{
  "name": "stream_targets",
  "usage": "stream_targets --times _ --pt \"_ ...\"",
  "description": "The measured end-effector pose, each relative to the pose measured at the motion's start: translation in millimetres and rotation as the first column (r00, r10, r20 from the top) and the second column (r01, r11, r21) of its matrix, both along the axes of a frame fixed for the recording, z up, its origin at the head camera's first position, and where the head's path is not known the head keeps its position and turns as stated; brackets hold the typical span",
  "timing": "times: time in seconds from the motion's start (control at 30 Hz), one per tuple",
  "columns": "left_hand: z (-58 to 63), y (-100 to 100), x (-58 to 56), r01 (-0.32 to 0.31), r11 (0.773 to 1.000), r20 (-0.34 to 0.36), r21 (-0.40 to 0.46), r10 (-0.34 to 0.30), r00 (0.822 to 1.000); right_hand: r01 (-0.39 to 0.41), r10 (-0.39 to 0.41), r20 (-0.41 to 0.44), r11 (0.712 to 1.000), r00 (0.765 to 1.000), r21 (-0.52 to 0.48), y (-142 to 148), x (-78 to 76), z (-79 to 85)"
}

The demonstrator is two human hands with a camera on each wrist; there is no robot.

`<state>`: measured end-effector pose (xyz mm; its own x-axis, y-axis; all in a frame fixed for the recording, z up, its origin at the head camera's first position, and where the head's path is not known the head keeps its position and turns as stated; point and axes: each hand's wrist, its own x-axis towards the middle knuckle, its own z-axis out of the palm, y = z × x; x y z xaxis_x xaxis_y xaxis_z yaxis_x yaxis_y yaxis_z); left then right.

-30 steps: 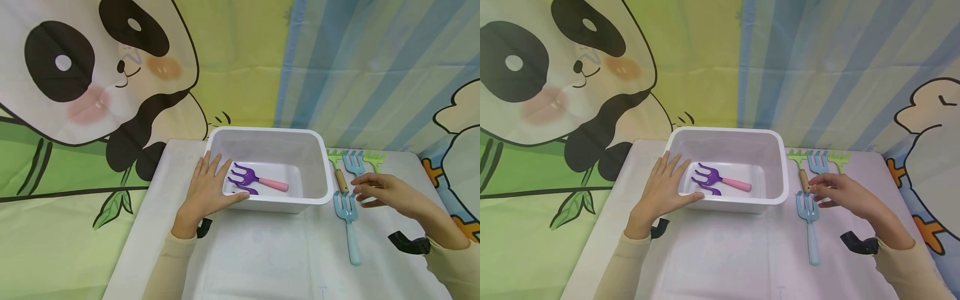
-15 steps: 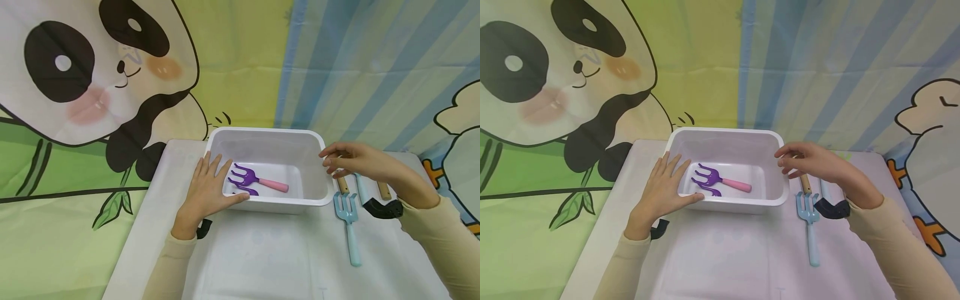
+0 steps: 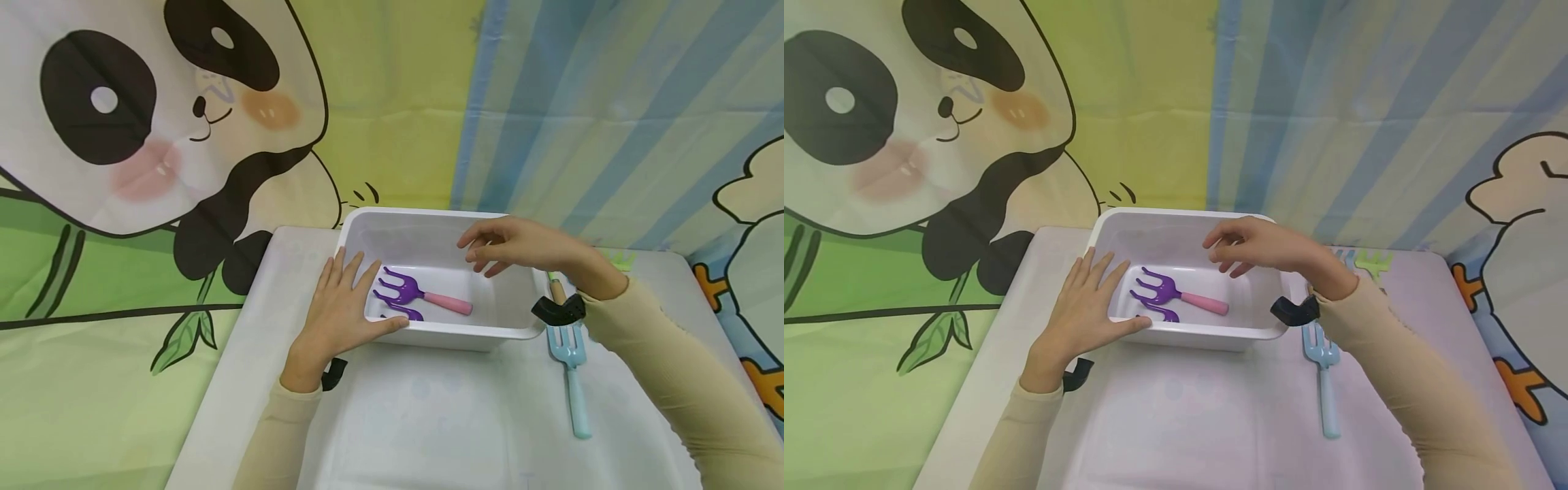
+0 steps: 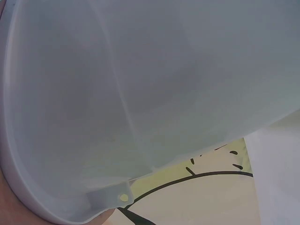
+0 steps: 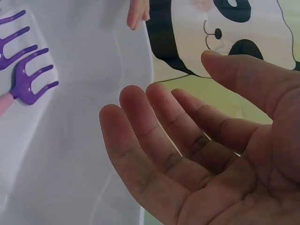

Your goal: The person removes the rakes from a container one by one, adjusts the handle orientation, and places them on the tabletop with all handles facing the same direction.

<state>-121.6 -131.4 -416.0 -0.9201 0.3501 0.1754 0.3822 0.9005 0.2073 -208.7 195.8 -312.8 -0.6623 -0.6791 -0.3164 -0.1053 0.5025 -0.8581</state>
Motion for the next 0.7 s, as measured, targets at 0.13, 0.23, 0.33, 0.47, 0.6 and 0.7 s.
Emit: stream_targets --times 0.13,0.23,0.33,0.47,0.6,0.7 --pt "0.6 0 0.6 -0.004 1.000 0.009 -0.008 0.004 1.000 -0.038 0.039 0.025 0.999 0.999 -0.009 -19 -11.1 -8.0" --pt "0.7 -1 0.5 -0.004 1.000 0.006 -0.013 0.004 1.000 -0.074 0.075 0.059 0.997 0.995 -0.011 -33 -20.7 -16.9" --pt "1.3 -1 0.4 -0.004 1.000 0.002 -0.012 0.004 1.000 -0.116 0.117 0.109 0.993 0.987 -0.014 -47 -31.9 -29.2" --pt "1.4 0 0.2 0.004 1.000 -0.001 -0.012 -0.004 1.000 -0.151 0.149 0.168 0.988 0.974 -0.001 -62 -45.8 -47.2" --pt "1.4 0 0.5 0.001 1.000 -0.007 -0.016 -0.001 1.000 -0.185 0.174 0.188 0.982 0.967 0.043 -75 -56.1 -63.3" --pt "1.7 0 0.8 -0.005 1.000 -0.004 -0.016 0.005 1.000 -0.205 0.185 0.205 0.975 0.961 0.085 -83 -60.6 -75.7"
